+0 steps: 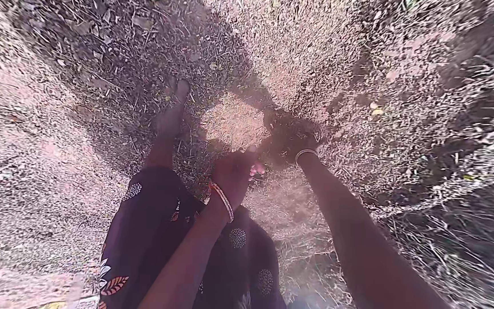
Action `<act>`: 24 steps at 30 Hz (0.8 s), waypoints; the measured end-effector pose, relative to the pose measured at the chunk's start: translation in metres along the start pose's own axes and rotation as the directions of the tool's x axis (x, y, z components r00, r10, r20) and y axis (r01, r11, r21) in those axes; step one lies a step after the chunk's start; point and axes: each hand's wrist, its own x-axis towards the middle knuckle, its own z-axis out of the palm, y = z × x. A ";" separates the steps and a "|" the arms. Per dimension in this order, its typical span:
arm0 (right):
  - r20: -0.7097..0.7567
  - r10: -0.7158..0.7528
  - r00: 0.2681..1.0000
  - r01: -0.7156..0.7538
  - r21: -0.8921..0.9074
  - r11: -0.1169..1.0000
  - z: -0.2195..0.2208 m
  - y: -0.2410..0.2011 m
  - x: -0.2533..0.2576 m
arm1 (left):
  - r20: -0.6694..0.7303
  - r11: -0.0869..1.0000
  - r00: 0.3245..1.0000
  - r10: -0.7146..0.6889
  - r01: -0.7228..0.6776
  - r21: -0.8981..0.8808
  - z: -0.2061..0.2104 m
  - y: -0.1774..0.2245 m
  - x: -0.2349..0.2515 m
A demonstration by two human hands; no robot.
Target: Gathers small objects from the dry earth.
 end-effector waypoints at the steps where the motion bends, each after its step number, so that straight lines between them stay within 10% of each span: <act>1: -0.012 -0.003 1.000 0.003 -0.008 1.000 0.004 0.001 0.005 | -0.004 1.000 1.000 -0.012 0.012 0.007 0.001 -0.002 0.000; 9: -0.064 0.016 0.998 -0.003 0.203 0.979 -0.010 -0.002 0.021 | 0.015 0.995 1.000 -0.027 0.026 0.099 0.008 -0.024 0.002; 16: -0.458 0.115 0.882 0.087 0.398 0.913 -0.092 0.029 0.059 | -0.028 0.988 0.996 -0.081 0.084 0.133 0.016 -0.043 0.005; 24: -0.276 0.159 0.948 0.057 0.638 0.768 -0.065 -0.032 0.084 | -0.061 0.980 0.986 -0.153 0.159 0.119 0.030 -0.054 0.009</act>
